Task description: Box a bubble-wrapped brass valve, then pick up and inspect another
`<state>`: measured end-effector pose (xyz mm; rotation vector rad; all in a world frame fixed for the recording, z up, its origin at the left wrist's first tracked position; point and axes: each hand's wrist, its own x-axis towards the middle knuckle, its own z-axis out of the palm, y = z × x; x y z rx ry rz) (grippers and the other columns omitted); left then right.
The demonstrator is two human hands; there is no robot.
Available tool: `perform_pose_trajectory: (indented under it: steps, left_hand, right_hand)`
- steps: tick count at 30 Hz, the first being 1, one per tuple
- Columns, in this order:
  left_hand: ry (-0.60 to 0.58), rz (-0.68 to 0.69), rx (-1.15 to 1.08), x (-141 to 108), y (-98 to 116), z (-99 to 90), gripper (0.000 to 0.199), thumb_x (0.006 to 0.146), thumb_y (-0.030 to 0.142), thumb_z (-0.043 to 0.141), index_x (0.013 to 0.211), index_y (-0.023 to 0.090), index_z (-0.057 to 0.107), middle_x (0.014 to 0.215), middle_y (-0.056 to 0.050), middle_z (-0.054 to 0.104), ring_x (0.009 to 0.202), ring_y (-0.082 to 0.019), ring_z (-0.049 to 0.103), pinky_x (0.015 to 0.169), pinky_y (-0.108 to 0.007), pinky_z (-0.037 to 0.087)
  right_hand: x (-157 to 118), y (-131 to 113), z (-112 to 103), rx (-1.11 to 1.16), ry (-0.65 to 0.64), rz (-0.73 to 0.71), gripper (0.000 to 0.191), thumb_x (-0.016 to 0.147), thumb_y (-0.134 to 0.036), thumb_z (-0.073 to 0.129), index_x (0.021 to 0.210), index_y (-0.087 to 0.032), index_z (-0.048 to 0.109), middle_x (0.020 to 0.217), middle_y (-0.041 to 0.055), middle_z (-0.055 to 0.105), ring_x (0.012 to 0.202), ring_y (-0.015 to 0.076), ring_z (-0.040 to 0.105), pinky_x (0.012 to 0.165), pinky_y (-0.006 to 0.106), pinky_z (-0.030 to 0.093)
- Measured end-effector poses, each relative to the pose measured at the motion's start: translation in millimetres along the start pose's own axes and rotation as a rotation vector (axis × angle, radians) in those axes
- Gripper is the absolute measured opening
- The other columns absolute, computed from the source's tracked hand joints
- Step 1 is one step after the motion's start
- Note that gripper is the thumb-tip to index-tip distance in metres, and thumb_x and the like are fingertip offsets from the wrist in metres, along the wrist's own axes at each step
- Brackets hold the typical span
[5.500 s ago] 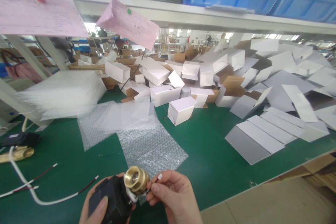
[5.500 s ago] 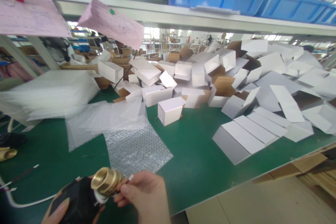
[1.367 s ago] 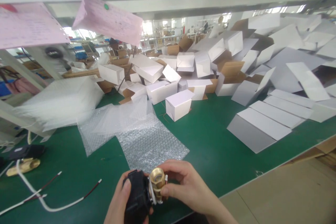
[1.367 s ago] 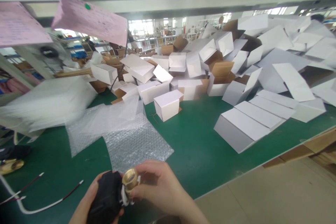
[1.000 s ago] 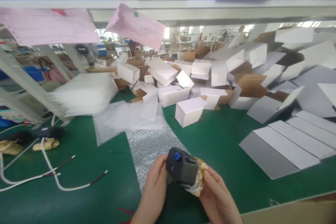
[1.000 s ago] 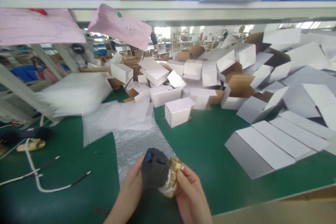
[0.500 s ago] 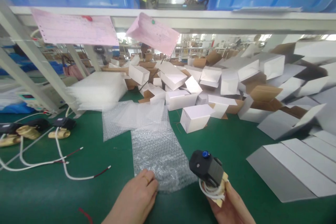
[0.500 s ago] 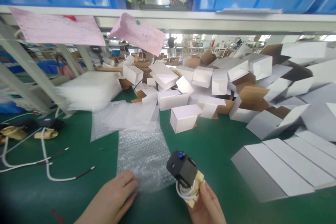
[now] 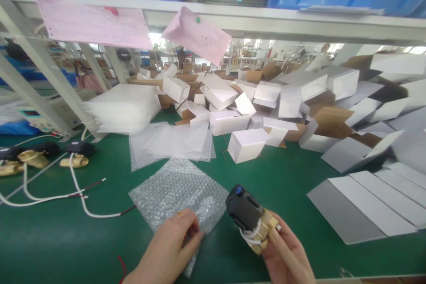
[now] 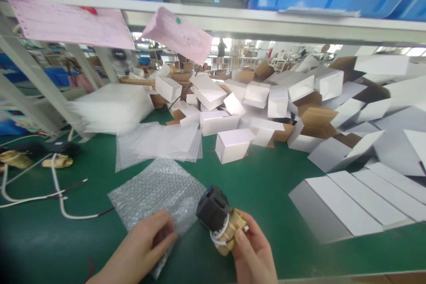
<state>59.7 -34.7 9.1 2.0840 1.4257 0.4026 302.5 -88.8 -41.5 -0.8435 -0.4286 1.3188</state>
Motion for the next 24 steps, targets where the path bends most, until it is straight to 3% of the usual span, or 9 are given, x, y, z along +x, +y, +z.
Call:
perform_pose_trajectory:
  steps: [2, 4, 7, 11, 14, 17, 20, 22, 24]
  left_hand:
    - [0.097, 0.081, 0.042, 1, -11, -6.7, 0.018, 0.094, 0.022, 0.048, 0.092, 0.019, 0.066, 0.098, -0.009, 0.067, 0.095, -0.028, 0.063, 0.087, -0.042, 0.051]
    - [0.195, 0.117, 0.150, 1, -27, -12.6, 0.027, 0.087, 0.013, 0.047, 0.104, 0.017, 0.067, 0.112, -0.012, 0.066, 0.111, -0.032, 0.061, 0.100, -0.051, 0.050]
    - [0.228, 0.101, 0.244, 0, -49, -17.4, 0.041, 0.078, 0.009, 0.053, 0.116, 0.017, 0.067, 0.123, -0.014, 0.066, 0.119, -0.034, 0.060, 0.107, -0.054, 0.049]
    - [0.325, 0.052, 0.208, 2, -59, -33.6, 0.027, 0.097, 0.031, 0.049, 0.115, 0.020, 0.065, 0.120, -0.013, 0.066, 0.116, -0.029, 0.063, 0.105, -0.046, 0.052]
    - [0.418, -0.135, 0.357, 10, -66, -57.8, 0.027, 0.097, 0.032, 0.047, 0.110, 0.015, 0.064, 0.117, -0.017, 0.065, 0.116, -0.034, 0.060, 0.105, -0.048, 0.047]
    - [0.349, -0.272, 0.388, 21, -78, -72.1, 0.012, 0.085, 0.030, 0.062, 0.085, 0.018, 0.064, 0.089, -0.012, 0.069, 0.087, -0.032, 0.067, 0.077, -0.039, 0.052]
    - [0.276, -0.263, 0.321, 26, -84, -74.0, 0.017, 0.077, 0.018, 0.065, 0.062, 0.021, 0.057, 0.061, 0.001, 0.062, 0.060, -0.021, 0.062, 0.056, -0.027, 0.040]
    - [0.354, -0.206, 0.285, 23, -79, -77.6, 0.015, 0.081, 0.016, 0.061, 0.067, 0.021, 0.061, 0.065, 0.001, 0.064, 0.064, -0.019, 0.064, 0.061, -0.026, 0.044]
    - [0.563, -0.168, 0.274, 12, -63, -86.6, 0.015, 0.094, 0.023, 0.054, 0.086, 0.018, 0.066, 0.084, -0.004, 0.068, 0.078, -0.020, 0.065, 0.074, -0.029, 0.049]
  right_hand:
    - [3, -1, -8, -0.007, -0.009, 0.016, 0.041, 0.073, -0.038, 0.098, 0.108, -0.025, 0.080, 0.108, 0.0129, 0.079, 0.090, 0.0311, 0.076, 0.080, 0.045, 0.065]
    - [4, -1, -15, -0.010, 0.012, 0.016, 0.043, 0.071, -0.038, 0.099, 0.107, -0.023, 0.080, 0.110, 0.0138, 0.078, 0.091, 0.0328, 0.076, 0.081, 0.048, 0.066]
    - [5, -1, -17, -0.010, 0.020, 0.021, 0.041, 0.070, -0.037, 0.100, 0.104, -0.024, 0.081, 0.111, 0.0135, 0.078, 0.092, 0.0338, 0.076, 0.082, 0.050, 0.066]
    - [4, 4, -12, 0.023, 0.060, -0.031, 0.035, 0.075, -0.037, 0.097, 0.105, -0.027, 0.081, 0.109, 0.0099, 0.080, 0.092, 0.0285, 0.076, 0.079, 0.039, 0.067]
    - [4, 6, -12, 0.018, 0.024, -0.004, 0.034, 0.075, -0.035, 0.097, 0.105, -0.027, 0.082, 0.109, 0.0103, 0.079, 0.092, 0.0294, 0.076, 0.080, 0.040, 0.067]
    - [4, 7, -10, 0.011, -0.005, 0.045, 0.035, 0.073, -0.035, 0.098, 0.103, -0.028, 0.082, 0.110, 0.0113, 0.079, 0.092, 0.0324, 0.077, 0.083, 0.047, 0.066]
    - [2, 10, -4, 0.013, 0.048, 0.016, 0.037, 0.070, -0.037, 0.099, 0.101, -0.027, 0.082, 0.107, 0.0112, 0.080, 0.089, 0.0320, 0.077, 0.082, 0.046, 0.066]
    - [0, 11, -1, 0.010, 0.082, -0.018, 0.039, 0.069, -0.039, 0.099, 0.102, -0.026, 0.082, 0.104, 0.0118, 0.080, 0.088, 0.0322, 0.077, 0.081, 0.046, 0.066]
    - [0, 11, -2, 0.006, 0.085, -0.029, 0.040, 0.069, -0.039, 0.100, 0.101, -0.025, 0.082, 0.103, 0.0124, 0.080, 0.086, 0.0336, 0.077, 0.080, 0.049, 0.067]
